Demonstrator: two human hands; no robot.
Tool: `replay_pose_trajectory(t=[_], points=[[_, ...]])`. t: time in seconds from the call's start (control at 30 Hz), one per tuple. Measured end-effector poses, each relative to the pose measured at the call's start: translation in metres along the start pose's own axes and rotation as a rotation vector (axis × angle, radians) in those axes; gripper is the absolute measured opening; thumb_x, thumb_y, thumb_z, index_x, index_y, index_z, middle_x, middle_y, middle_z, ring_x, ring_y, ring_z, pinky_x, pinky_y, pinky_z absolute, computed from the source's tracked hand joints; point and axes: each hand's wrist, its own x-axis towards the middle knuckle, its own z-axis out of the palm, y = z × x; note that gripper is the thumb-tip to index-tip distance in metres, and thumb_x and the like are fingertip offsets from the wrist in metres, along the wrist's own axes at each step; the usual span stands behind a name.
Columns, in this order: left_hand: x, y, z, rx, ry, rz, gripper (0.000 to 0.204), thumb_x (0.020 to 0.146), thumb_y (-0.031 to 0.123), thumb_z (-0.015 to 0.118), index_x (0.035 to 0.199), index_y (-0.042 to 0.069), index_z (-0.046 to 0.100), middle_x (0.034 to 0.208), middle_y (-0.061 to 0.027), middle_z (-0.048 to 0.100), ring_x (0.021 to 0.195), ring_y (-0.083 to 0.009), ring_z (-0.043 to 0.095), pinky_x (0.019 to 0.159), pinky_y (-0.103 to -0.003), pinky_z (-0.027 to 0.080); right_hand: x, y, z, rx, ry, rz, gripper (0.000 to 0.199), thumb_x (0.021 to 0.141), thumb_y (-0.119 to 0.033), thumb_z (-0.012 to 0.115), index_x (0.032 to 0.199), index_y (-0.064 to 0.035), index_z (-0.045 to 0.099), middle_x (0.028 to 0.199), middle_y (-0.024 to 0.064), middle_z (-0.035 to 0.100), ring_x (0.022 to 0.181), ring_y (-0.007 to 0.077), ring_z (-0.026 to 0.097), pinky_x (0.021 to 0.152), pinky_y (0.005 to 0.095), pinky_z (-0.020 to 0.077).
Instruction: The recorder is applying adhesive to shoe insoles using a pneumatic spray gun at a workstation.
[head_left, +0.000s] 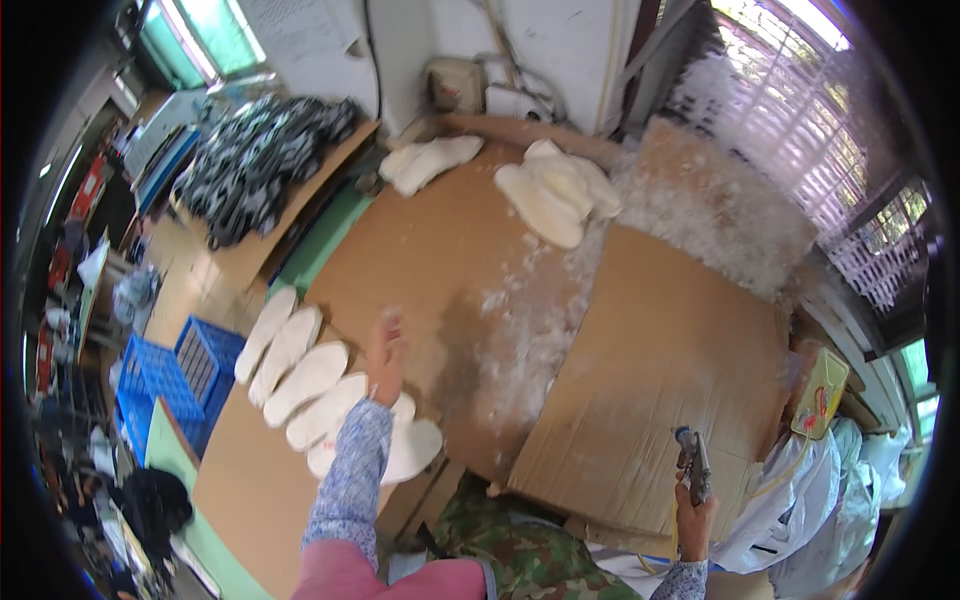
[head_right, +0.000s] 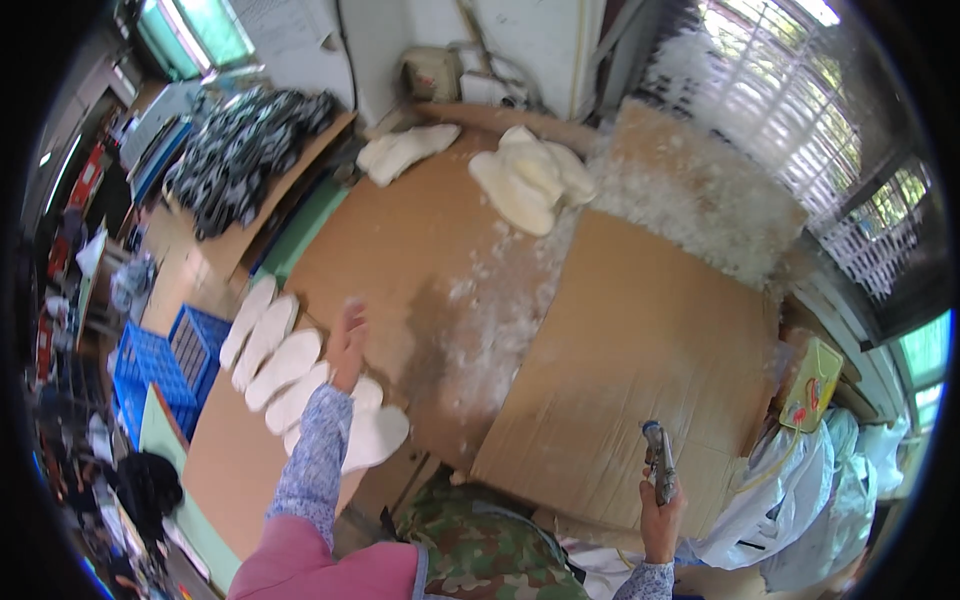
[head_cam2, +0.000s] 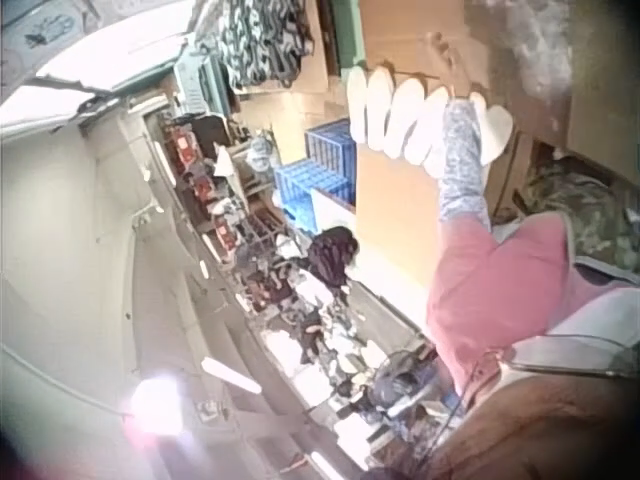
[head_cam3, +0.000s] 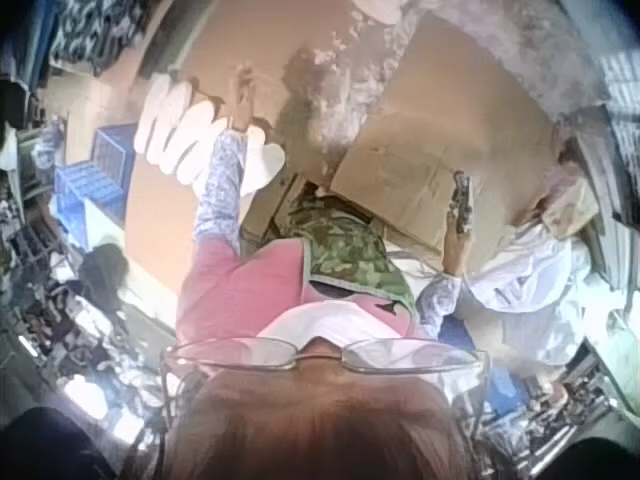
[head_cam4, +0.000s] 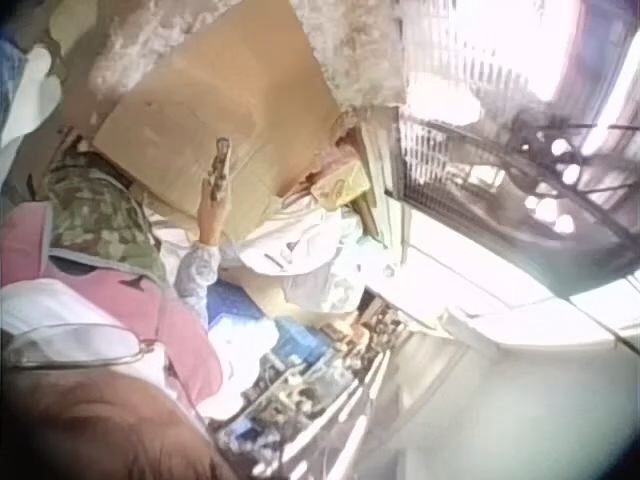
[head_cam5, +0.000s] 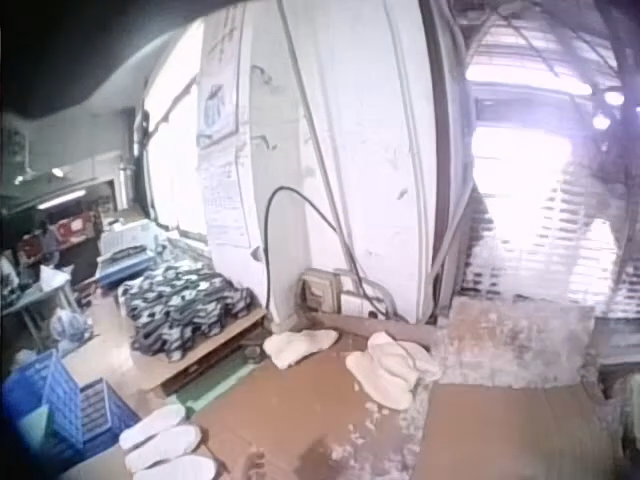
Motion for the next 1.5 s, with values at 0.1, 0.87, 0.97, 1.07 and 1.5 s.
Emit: replay_pose_trajectory(t=[0.1, 0.87, 0.97, 1.07, 1.5], points=[[0.110, -0.018, 0.068, 0.061, -0.243, 0.075, 0.047, 0.090, 0.006, 0.051, 0.137, 0.007, 0.046, 0.132, -0.0135, 0.053, 0.109, -0.0269, 0.058, 0.094, -0.038, 0.048, 0.000, -0.013, 0.002, -0.049, 0.011, 0.035, 0.029, 0.083, -0.003, 0.061, 0.111, -0.0004, 0.065, 0.095, 0.0048, 0.067, 0.082, 0.0092, 0.057, 0.070, 0.0258, 0.0452], [0.242, 0.039, 0.196, 0.497, -0.337, 0.696, 0.072, 0.074, -0.008, 0.054, 0.142, 0.008, 0.042, 0.110, -0.0185, 0.053, 0.102, -0.0401, 0.051, 0.089, -0.049, 0.041, -0.021, 0.010, -0.004, -0.175, 0.381, 0.195, 0.023, 0.084, 0.001, 0.063, 0.107, 0.0046, 0.063, 0.094, 0.0119, 0.069, 0.086, 0.0182, 0.063, 0.076, 0.0319, 0.0485], [0.205, 0.033, 0.175, 0.569, -0.296, 0.694, 0.072, 0.074, -0.006, 0.054, 0.143, 0.008, 0.041, 0.124, -0.0188, 0.050, 0.110, -0.0405, 0.049, 0.093, -0.048, 0.041, -0.009, 0.031, -0.037, -0.260, 0.441, 0.180, 0.024, 0.087, 0.001, 0.059, 0.111, 0.0066, 0.060, 0.098, 0.0169, 0.069, 0.088, 0.0242, 0.066, 0.079, 0.0347, 0.0492], [0.161, 0.022, 0.164, 0.665, -0.492, 0.615, 0.075, 0.072, -0.005, 0.052, 0.145, 0.010, 0.039, 0.135, -0.0174, 0.045, 0.119, -0.0395, 0.047, 0.098, -0.047, 0.040, -0.013, 0.046, -0.062, -0.239, 0.455, 0.214, 0.027, 0.091, -0.001, 0.057, 0.117, 0.0068, 0.059, 0.103, 0.0137, 0.069, 0.092, 0.0193, 0.065, 0.082, 0.0318, 0.0489], [0.319, -0.113, 0.108, 0.757, -0.097, 0.477, 0.053, 0.080, 0.009, 0.056, 0.132, 0.001, 0.051, 0.120, -0.0262, 0.057, 0.114, -0.0463, 0.051, 0.096, -0.052, 0.042, -0.036, 0.041, -0.011, -0.052, 0.411, 0.263, 0.025, 0.093, -0.002, 0.057, 0.117, 0.0055, 0.062, 0.105, 0.0093, 0.068, 0.098, 0.0156, 0.062, 0.086, 0.0297, 0.0476]])
